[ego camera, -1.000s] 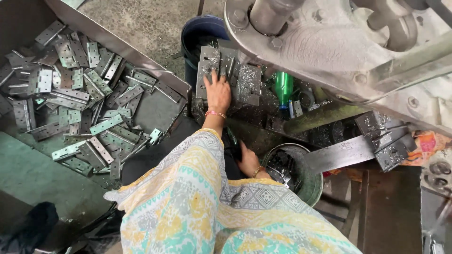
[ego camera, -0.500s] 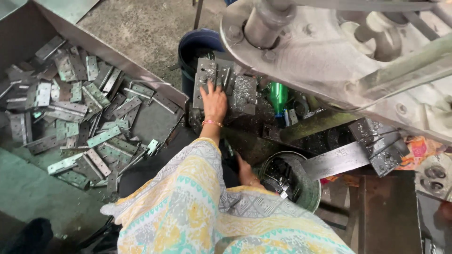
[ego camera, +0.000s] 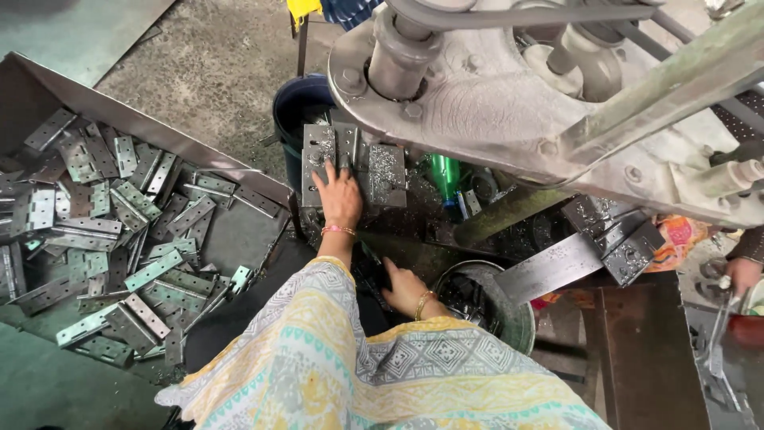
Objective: The person picks up metal hinges one at a time, places them onto a machine for processing, and then drops the finished pieces into a metal bin.
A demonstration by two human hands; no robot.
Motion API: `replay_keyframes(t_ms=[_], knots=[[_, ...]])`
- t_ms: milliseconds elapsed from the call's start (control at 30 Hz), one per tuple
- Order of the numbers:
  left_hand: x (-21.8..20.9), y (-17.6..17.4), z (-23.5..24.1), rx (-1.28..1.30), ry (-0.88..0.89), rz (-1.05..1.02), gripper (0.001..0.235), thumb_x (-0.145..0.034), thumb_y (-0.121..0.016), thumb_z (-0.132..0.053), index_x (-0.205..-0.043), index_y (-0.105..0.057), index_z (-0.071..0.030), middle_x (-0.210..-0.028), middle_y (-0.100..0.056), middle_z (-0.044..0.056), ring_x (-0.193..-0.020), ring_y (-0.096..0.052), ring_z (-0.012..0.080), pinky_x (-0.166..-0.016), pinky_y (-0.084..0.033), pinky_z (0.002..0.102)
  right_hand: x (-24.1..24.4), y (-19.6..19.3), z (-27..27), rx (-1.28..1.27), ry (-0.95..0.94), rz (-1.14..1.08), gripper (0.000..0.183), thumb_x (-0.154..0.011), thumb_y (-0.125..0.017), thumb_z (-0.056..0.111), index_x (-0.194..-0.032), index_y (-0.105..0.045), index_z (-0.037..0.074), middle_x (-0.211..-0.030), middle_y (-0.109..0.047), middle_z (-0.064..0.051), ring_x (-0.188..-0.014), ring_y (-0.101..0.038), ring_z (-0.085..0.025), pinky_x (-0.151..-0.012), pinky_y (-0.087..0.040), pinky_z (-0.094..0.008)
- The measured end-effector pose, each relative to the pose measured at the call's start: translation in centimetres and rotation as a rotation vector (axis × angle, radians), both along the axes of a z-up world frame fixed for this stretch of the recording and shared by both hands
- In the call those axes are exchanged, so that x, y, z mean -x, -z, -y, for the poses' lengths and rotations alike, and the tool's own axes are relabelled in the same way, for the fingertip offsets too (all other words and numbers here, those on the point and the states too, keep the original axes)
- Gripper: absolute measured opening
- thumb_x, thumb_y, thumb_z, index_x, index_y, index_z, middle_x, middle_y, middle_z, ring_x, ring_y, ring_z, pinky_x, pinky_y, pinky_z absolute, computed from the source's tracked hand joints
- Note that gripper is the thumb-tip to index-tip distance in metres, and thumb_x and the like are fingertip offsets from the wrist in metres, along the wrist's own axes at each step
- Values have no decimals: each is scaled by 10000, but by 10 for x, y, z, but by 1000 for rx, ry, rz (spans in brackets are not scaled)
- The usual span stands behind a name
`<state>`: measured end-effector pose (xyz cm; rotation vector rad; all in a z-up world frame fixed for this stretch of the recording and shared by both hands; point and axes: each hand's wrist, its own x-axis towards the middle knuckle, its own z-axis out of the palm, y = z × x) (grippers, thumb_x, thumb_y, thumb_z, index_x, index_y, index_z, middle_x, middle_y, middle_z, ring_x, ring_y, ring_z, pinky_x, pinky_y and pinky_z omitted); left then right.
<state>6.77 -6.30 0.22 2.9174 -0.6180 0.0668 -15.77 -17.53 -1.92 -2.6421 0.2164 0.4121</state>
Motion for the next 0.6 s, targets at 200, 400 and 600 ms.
replay_keyframes(t_ms=[200, 400, 600], knots=[[-15, 17, 6, 75, -36, 153, 350, -964, -505, -188, -1206, -744, -105, -1425, -592, 32, -1517, -261, 380, -1188, -111, 718, 27, 152, 28, -4, 10, 215, 887, -784, -637, 43, -1619, -345, 99, -1053, -710, -284, -968, -689, -472, -840, -565, -536], [-7, 3, -1, 100, -2, 97, 335, -949, -507, -199, -1159, -750, -103, -1429, -587, 38, -1526, -249, 385, -1187, -121, 705, 33, 175, 32, -58, 25, 285, 801, -864, -714, 138, -1581, -358, 97, -1106, -694, -307, -957, -692, -481, -796, -568, -533], [2, 8, -12, 459, -64, 274, 392, -910, -573, -210, -1248, -714, -68, -1424, -608, 95, -1454, -344, 402, -1134, -252, 658, 3, 43, 22, 23, -52, 44, 894, -771, -759, 172, -1534, -318, 24, -1068, -688, -339, -995, -681, -493, -879, -571, -524]])
